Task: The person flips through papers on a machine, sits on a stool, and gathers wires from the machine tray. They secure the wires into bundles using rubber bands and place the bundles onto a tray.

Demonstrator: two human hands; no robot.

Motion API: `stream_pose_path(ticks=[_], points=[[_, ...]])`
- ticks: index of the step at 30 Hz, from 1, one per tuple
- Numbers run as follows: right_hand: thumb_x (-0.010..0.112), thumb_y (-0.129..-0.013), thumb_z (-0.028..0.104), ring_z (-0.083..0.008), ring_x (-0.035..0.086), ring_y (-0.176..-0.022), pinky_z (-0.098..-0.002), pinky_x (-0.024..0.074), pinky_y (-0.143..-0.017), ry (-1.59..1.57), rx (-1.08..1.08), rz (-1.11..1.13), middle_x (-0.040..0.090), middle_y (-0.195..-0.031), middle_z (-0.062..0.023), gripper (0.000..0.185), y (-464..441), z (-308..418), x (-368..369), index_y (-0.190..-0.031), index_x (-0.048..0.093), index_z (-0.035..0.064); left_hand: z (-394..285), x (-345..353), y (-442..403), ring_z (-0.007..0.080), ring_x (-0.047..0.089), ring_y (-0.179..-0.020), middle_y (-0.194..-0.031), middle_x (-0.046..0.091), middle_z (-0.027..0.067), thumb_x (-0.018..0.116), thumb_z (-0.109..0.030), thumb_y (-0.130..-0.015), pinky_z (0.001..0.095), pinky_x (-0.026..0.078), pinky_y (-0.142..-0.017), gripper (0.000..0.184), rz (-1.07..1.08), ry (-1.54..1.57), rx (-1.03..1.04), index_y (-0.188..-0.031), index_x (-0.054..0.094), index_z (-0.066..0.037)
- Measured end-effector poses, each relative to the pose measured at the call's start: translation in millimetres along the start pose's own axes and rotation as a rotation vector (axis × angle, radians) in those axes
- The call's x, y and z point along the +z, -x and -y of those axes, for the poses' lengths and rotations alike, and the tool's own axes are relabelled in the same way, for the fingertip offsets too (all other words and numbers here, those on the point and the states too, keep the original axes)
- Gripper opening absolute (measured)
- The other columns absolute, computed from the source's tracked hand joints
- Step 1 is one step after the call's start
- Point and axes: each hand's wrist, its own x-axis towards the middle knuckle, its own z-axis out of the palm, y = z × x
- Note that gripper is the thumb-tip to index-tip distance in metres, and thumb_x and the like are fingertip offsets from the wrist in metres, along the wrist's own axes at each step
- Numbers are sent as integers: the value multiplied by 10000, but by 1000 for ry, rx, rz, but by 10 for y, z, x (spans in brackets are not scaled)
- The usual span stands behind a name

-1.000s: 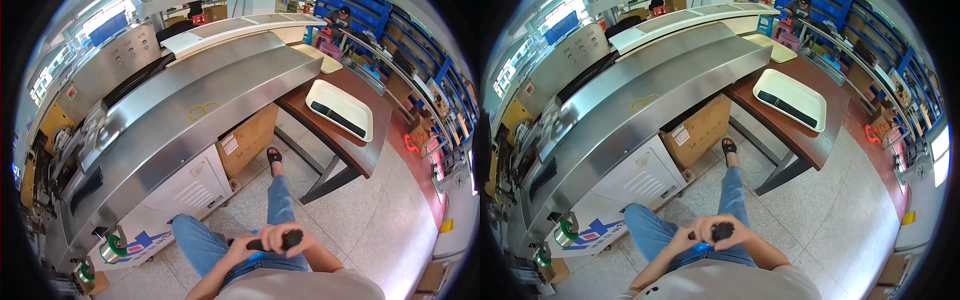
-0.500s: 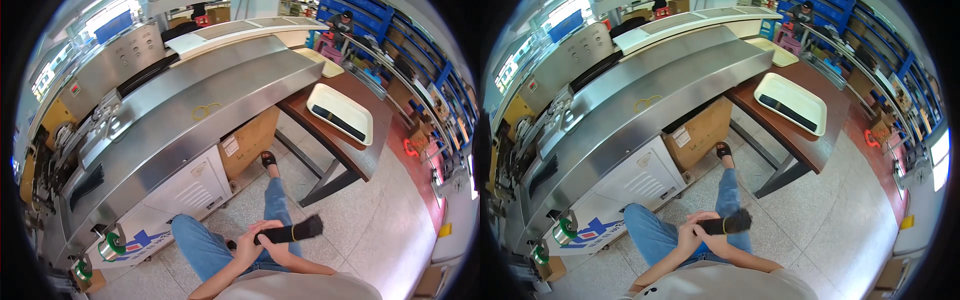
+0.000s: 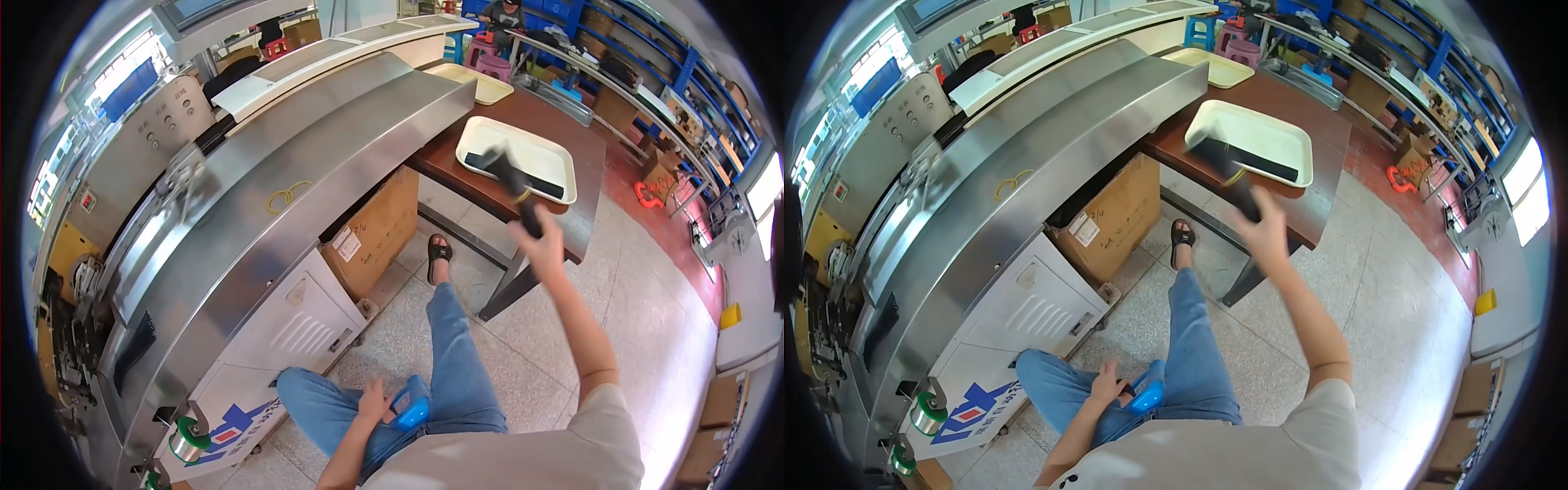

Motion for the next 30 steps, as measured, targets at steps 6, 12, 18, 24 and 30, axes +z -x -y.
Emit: stream_pose_path(ticks=[6,12,18,24,30], points=[[657,-719,234,-170,566,-713,-292,444,-689,224,-2,144,611,-802,-130,403,-1132,-518,-421,-1021,543,-7,150,399,-135,346,567,-883,-1037,547,187,585,-306,-748,418,461,-751,432,199,-1,36,-1107,507,-81],[627,-727,309,-290,563,-928,-352,426,-805,334,-133,376,592,-992,-161,431,-1612,-1329,-52,-1078,558,68,169,439,-70,318,590,-829,-884,612,167,530,-341,-775,396,464,-736,334,161,36,95,-976,601,-83],[577,-765,334,-293,547,-963,-348,407,-847,191,145,544,579,-1046,-146,385,-1531,-1918,401,-1068,583,96,190,412,-129,315,592,-825,-882,615,165,508,-331,-782,399,464,-740,314,246,65,13,-938,621,-83],[511,-808,343,-309,540,-968,-359,411,-838,275,65,503,584,-1026,-151,348,-1393,-1969,297,-1047,601,107,221,482,-105,310,597,-813,-873,618,156,497,-317,-787,396,466,-740,300,267,49,20,-921,629,-84],[468,-837,288,-311,540,-929,-374,413,-825,540,125,492,585,-976,-149,314,-1330,-1613,413,-1038,591,81,154,438,-93,301,600,-812,-874,622,151,487,-328,-797,393,459,-760,304,309,-23,12,-921,633,-92]])
